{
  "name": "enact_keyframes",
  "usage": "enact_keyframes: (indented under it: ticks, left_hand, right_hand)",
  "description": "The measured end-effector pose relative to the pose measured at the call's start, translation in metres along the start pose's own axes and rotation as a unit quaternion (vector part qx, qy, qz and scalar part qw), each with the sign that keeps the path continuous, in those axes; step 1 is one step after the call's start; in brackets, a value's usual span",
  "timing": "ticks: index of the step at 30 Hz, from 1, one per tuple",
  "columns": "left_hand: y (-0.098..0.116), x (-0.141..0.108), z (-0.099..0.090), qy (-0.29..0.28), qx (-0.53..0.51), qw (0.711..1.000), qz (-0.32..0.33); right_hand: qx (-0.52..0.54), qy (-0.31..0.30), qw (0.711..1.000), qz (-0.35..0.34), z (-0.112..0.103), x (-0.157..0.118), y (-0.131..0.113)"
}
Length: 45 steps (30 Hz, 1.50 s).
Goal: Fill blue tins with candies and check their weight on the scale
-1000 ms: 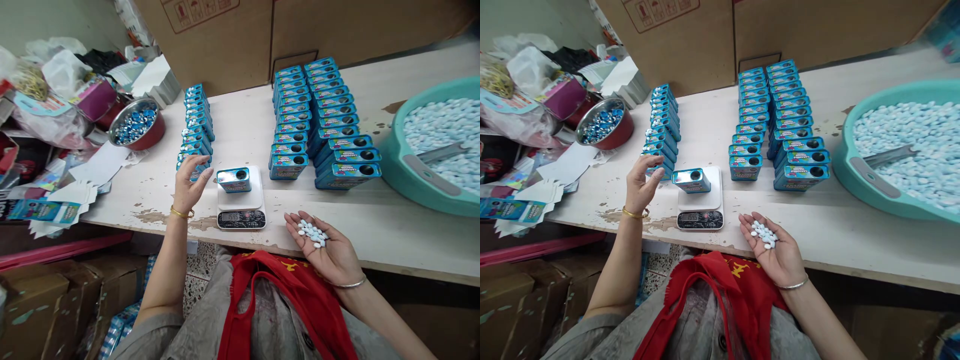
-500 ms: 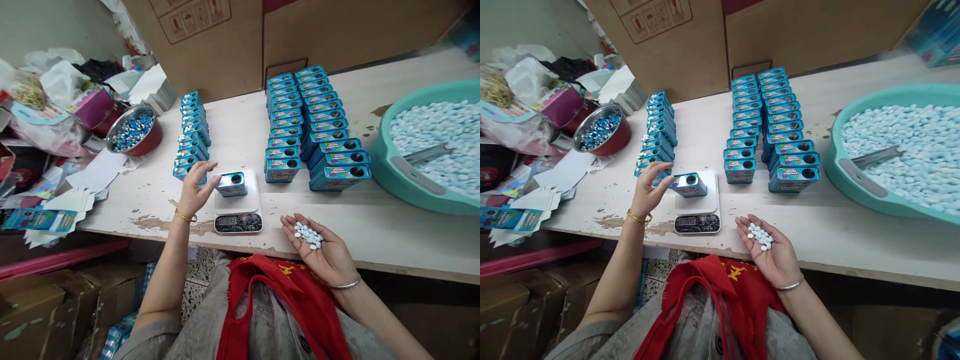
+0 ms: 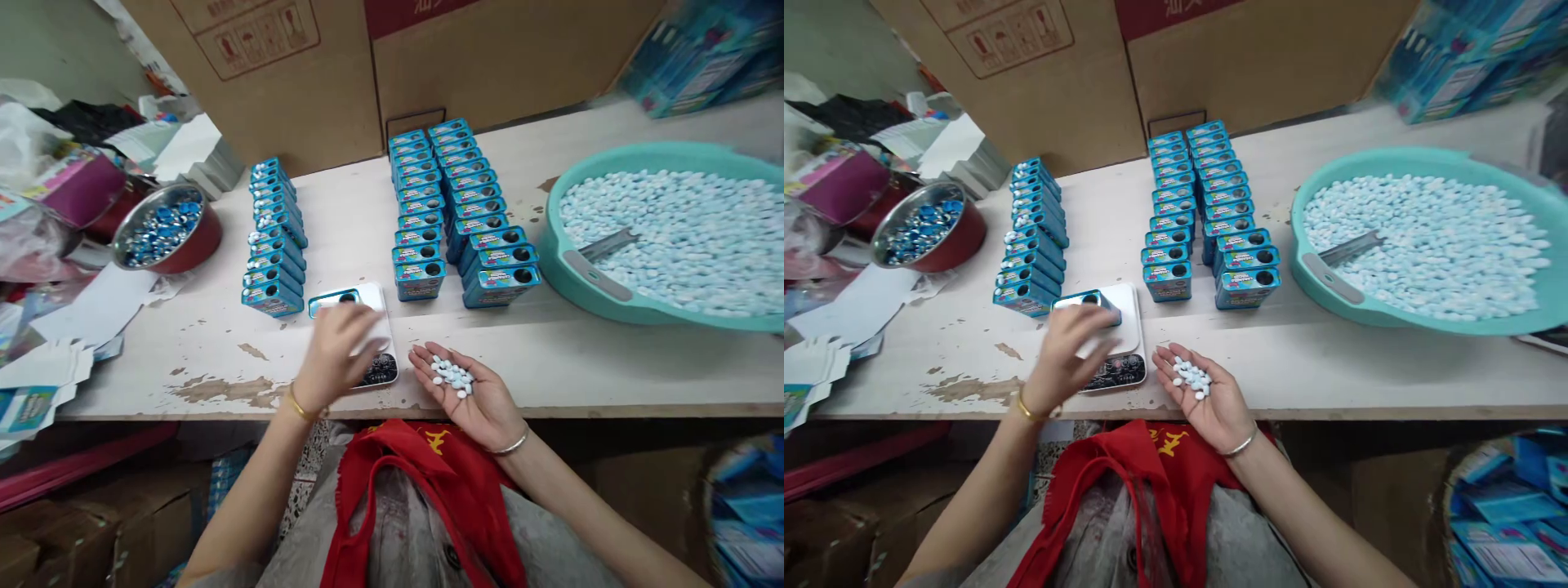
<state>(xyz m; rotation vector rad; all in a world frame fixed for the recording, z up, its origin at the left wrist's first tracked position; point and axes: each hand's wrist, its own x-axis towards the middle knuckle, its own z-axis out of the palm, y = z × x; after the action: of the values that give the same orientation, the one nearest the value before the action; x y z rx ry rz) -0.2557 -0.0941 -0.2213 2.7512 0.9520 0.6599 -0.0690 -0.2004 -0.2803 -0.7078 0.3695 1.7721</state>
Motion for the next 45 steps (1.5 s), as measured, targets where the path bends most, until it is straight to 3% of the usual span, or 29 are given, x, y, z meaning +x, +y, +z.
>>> enact_keyframes:
  ticks: [2,4,8,11,14,16,18,21,23,25,28,31,34,36,39,42,45]
  left_hand:
    - [0.025,0.002,0.014,-0.078,-0.017,0.996,0.043]
    - [0.04,0.001,0.029,-0.132,-0.02,0.99,0.045]
    - [0.047,-0.002,0.043,-0.153,-0.031,0.988,0.012]
    - [0.039,0.001,0.031,-0.104,-0.037,0.994,0.001]
    - [0.021,0.006,0.009,0.016,0.0,0.998,-0.053]
    - [0.001,0.007,-0.005,0.063,0.044,0.993,-0.09]
    - [-0.02,0.005,-0.015,0.044,0.083,0.99,-0.104]
    - [-0.042,0.002,-0.025,-0.051,0.11,0.989,-0.084]
    - [-0.043,0.006,-0.028,-0.09,0.12,0.987,-0.056]
    - [-0.033,0.016,-0.027,-0.085,0.123,0.988,-0.029]
    - [-0.009,0.038,-0.014,-0.065,0.09,0.994,0.012]
    - [0.01,0.058,0.017,-0.08,0.067,0.993,0.047]
    - [0.015,0.066,0.05,-0.095,0.091,0.99,0.046]
    - [0.009,0.063,0.059,-0.08,0.096,0.991,0.037]
    - [-0.012,0.044,0.043,0.002,0.078,0.997,0.01]
    - [-0.049,0.013,0.001,0.098,0.11,0.985,-0.088]
    - [-0.092,-0.022,-0.038,0.08,0.219,0.951,-0.204]
  right_hand:
    - [0.003,-0.012,1.0,0.005,0.005,0.0,0.002]
    - [0.011,-0.02,1.0,0.008,0.008,0.0,0.004]
    - [0.025,-0.025,0.999,0.017,0.01,-0.001,0.008]
    - [0.018,-0.025,0.999,0.029,0.011,-0.002,0.009]
    - [0.006,-0.022,0.999,0.039,0.012,-0.003,0.008]
    - [0.004,-0.016,0.999,0.036,0.012,-0.004,0.007]
    - [0.009,-0.014,0.999,0.033,0.01,-0.004,0.006]
    - [0.015,-0.02,0.999,0.034,0.008,-0.004,0.005]
    - [0.016,-0.022,0.999,0.029,0.008,-0.002,0.003]
    - [0.016,-0.022,0.999,0.021,0.007,-0.002,0.002]
    - [0.012,-0.016,1.0,0.011,0.006,-0.002,0.001]
    - [0.012,0.008,1.0,0.003,0.003,-0.005,0.0]
    - [0.005,0.026,1.0,-0.004,-0.005,-0.007,0.0]
    - [-0.003,0.028,1.0,-0.009,-0.011,-0.007,-0.001]
    - [-0.012,0.027,0.999,-0.014,-0.017,-0.005,-0.002]
    - [-0.012,0.023,1.0,-0.007,-0.015,-0.003,-0.002]
    - [-0.017,0.027,0.999,0.007,-0.008,0.002,0.001]
